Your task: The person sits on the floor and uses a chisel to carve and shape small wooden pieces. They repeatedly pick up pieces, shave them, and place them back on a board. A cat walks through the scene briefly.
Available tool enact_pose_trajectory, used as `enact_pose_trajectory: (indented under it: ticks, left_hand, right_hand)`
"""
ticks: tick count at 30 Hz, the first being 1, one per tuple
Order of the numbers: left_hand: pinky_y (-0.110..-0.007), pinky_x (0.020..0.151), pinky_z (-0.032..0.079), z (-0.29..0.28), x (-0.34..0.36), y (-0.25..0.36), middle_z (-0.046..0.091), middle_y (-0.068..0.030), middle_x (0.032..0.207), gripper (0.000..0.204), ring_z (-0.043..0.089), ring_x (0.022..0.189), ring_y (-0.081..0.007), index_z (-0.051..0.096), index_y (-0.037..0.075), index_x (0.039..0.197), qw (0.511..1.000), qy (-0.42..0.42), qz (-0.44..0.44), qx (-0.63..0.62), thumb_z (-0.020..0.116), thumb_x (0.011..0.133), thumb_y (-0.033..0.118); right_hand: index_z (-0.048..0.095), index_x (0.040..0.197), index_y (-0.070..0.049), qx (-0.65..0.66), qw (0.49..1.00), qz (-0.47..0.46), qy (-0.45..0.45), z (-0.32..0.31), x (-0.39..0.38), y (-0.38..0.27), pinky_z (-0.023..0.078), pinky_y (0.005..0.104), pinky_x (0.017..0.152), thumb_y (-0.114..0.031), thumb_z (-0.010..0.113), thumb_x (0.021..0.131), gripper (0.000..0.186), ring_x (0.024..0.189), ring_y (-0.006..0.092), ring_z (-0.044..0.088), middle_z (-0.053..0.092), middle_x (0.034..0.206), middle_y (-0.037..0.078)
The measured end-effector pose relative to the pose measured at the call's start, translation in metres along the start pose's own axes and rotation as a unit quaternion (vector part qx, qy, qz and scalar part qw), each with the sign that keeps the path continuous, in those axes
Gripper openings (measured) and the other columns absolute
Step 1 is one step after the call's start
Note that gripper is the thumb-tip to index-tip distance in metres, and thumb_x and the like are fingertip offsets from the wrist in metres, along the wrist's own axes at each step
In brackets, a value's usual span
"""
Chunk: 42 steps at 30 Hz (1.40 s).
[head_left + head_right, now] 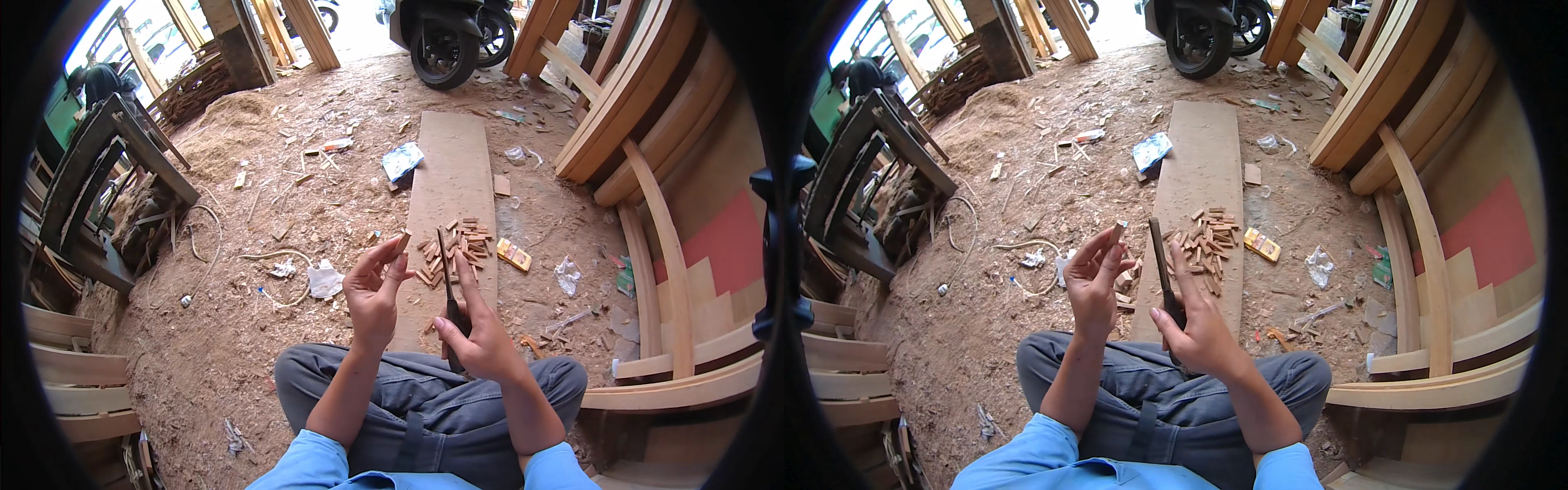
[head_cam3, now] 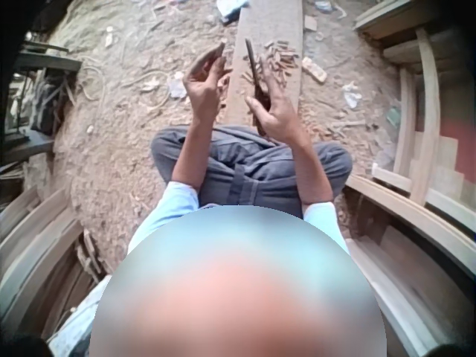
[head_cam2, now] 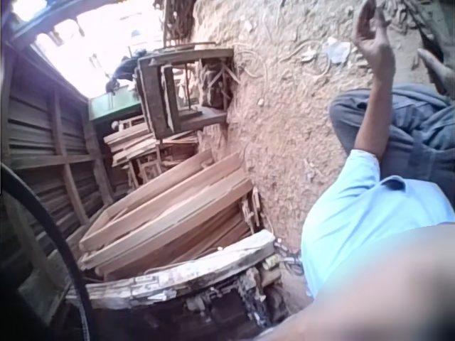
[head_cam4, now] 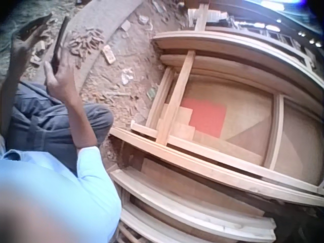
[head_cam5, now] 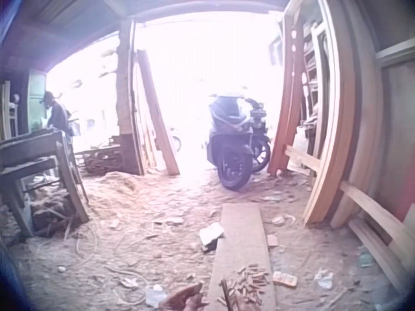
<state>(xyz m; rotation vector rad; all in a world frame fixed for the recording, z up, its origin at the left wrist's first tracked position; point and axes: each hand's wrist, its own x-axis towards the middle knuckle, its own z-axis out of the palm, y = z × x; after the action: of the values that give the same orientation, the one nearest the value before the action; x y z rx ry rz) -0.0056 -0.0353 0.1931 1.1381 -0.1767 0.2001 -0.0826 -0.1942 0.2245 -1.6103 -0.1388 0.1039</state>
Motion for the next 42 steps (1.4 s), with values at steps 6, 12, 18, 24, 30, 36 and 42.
enact_pose_trajectory:
  ticks: [6,12,18,24,30,36,42]
  left_hand:
    - [-0.026,0.079,0.060,0.002,-0.001,0.003,0.064,-0.0065,0.111,0.032,0.063,0.103,-0.0127,0.066,0.002,0.124,0.999,-0.010,0.029,0.029,0.064,0.092,-0.003]
    - [-0.021,0.080,0.053,0.008,-0.004,0.004,0.060,-0.0037,0.101,0.036,0.061,0.096,-0.0099,0.067,0.002,0.123,0.993,-0.017,0.094,0.069,0.063,0.090,-0.011]
    - [-0.018,0.074,0.045,0.008,-0.004,-0.002,0.057,-0.0024,0.092,0.035,0.054,0.082,-0.0072,0.071,0.001,0.118,0.982,-0.022,0.133,0.135,0.065,0.087,-0.014]
    - [-0.020,0.074,0.046,0.009,-0.001,-0.016,0.059,-0.0041,0.090,0.032,0.056,0.082,-0.0093,0.074,0.002,0.111,0.974,-0.039,0.146,0.168,0.066,0.084,-0.015]
    - [-0.022,0.077,0.049,0.009,0.001,-0.018,0.061,-0.0057,0.094,0.033,0.059,0.085,-0.0113,0.073,0.001,0.112,0.971,-0.010,0.172,0.167,0.066,0.084,-0.016]
    - [-0.024,0.081,0.054,0.004,0.005,-0.011,0.063,-0.0070,0.098,0.029,0.064,0.092,-0.0132,0.072,-0.001,0.111,0.970,0.016,0.174,0.168,0.067,0.085,-0.013]
    - [-0.023,0.072,0.049,-0.003,0.011,-0.013,0.062,-0.0069,0.090,0.033,0.061,0.082,-0.0129,0.075,0.001,0.107,0.934,0.008,0.259,0.244,0.068,0.080,-0.017]
  right_hand:
    - [0.021,0.159,-0.014,-0.098,0.993,-0.054,-0.028,0.009,-0.003,-0.006,0.045,0.0309,0.058,-0.004,0.056,0.090,0.078,0.054,0.0190,0.055,0.056,0.064,0.012]
    - [0.023,0.158,-0.016,-0.171,0.981,-0.092,-0.011,0.014,-0.002,-0.001,0.048,0.0381,0.060,-0.007,0.056,0.089,0.078,0.056,0.0327,0.060,0.058,0.066,0.020]
    - [0.026,0.157,-0.016,-0.162,0.983,-0.083,0.017,0.009,0.001,0.010,0.050,0.0405,0.064,-0.005,0.057,0.087,0.077,0.061,0.0366,0.063,0.063,0.073,0.023]
    - [0.023,0.158,-0.017,-0.015,0.988,0.021,0.152,-0.004,0.018,0.013,0.051,0.0309,0.055,-0.001,0.055,0.092,0.075,0.056,0.0143,0.061,0.069,0.088,0.010]
    - [0.022,0.158,-0.020,0.026,0.995,0.003,0.095,-0.025,0.006,0.004,0.045,0.0248,0.045,0.000,0.054,0.093,0.076,0.049,0.0054,0.052,0.052,0.064,-0.001]
    - [0.030,0.156,-0.016,-0.068,0.997,0.004,-0.043,0.001,0.001,0.002,0.043,0.0286,0.056,-0.004,0.057,0.087,0.075,0.053,0.0127,0.043,0.054,0.064,0.010]
    - [0.029,0.156,-0.017,-0.086,0.995,0.015,-0.038,0.008,0.002,0.010,0.044,0.0286,0.058,-0.006,0.057,0.088,0.075,0.053,0.0144,0.044,0.054,0.063,0.012]
